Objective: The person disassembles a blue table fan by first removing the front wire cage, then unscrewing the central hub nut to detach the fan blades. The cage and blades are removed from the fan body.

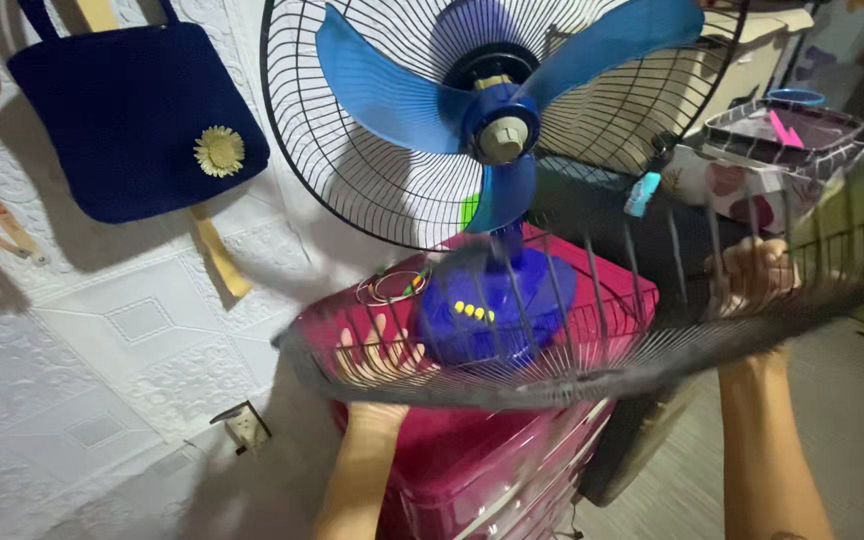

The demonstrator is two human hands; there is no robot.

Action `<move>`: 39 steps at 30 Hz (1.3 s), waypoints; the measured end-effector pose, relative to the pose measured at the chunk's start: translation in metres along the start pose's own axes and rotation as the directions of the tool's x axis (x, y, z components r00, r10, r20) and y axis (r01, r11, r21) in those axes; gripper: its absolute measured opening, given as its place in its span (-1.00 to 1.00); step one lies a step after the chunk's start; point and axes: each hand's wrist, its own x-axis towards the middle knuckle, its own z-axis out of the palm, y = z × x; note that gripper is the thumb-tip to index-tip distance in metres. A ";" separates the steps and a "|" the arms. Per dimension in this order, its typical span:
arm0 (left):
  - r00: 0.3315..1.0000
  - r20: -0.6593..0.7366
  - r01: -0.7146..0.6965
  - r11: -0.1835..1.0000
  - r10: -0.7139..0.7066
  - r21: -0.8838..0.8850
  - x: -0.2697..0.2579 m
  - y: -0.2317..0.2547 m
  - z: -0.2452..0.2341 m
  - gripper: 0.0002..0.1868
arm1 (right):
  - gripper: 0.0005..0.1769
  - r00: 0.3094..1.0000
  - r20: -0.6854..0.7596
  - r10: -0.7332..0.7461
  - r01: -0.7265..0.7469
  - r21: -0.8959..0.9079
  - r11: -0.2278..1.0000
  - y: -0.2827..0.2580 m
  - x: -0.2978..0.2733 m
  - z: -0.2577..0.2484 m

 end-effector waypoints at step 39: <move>0.936 -0.071 -0.279 -0.602 -0.345 -0.748 -0.029 0.018 -0.010 -0.57 | -0.15 0.907 -0.117 0.405 -0.375 0.216 0.902 0.031 -0.087 -0.031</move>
